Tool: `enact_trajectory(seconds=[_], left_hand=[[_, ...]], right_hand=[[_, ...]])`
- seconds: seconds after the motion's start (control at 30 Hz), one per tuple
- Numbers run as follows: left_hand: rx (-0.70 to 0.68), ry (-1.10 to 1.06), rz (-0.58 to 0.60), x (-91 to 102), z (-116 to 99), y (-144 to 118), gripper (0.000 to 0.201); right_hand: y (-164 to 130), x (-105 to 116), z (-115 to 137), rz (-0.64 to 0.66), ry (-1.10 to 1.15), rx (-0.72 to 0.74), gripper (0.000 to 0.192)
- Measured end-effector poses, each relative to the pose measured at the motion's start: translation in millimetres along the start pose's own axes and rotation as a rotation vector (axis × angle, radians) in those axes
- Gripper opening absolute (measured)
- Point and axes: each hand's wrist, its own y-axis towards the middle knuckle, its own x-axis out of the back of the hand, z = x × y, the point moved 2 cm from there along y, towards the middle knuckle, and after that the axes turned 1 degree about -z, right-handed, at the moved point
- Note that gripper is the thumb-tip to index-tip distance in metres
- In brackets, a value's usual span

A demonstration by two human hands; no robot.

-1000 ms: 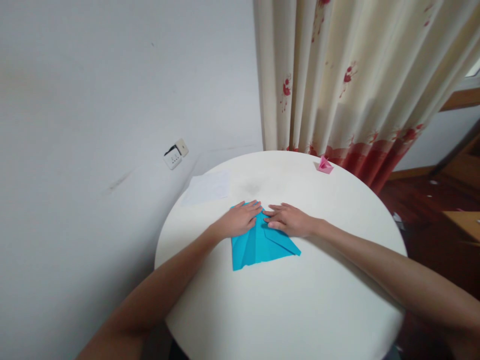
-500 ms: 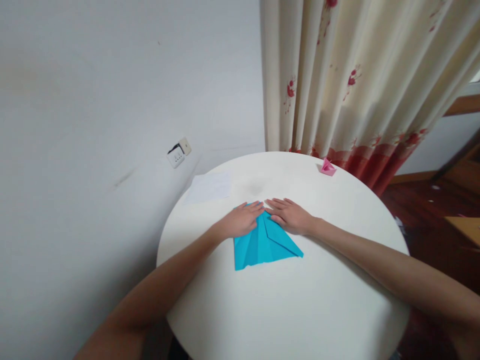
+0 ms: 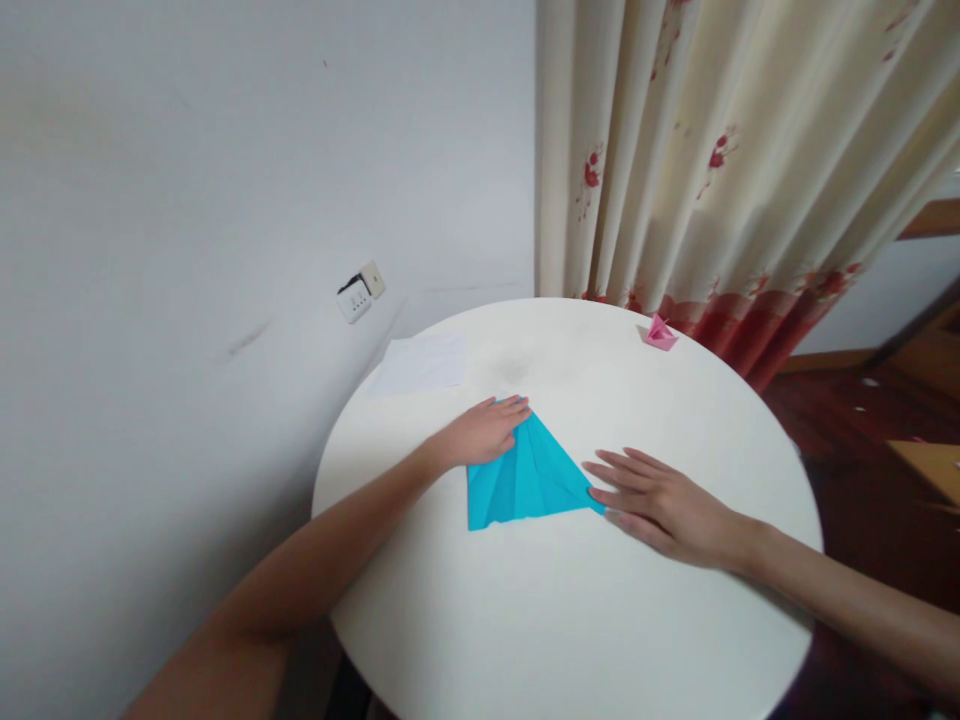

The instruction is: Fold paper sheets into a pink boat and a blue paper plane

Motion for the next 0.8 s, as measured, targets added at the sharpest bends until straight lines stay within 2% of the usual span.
enact_trajectory(seconds=[0.17,0.3,0.4,0.6,0.7,0.8], left_hand=[[-0.012,0.002,-0.030,-5.4,3,3,0.057],[-0.025,0.003,-0.042,-7.9,6,3,0.057],[-0.024,-0.006,-0.053,-8.2,7,3,0.057],[-0.092,-0.051,-0.082,-8.7,-3,7,0.059],[-0.089,-0.062,-0.099,-9.3,-5,10,0.056],[-0.063,-0.088,-0.125,-9.1,0,12,0.052]], right_hand=[[-32,1,9,0.010,0.125,-0.020,0.040],[-34,-1,-4,-0.119,0.273,-0.144,0.042],[-16,-1,-15,-0.201,0.272,-0.143,0.046],[51,-8,-30,-0.347,0.202,-0.043,0.045],[77,-15,-27,-0.304,0.125,0.036,0.042],[87,-16,-21,-0.216,0.055,0.062,0.040]])
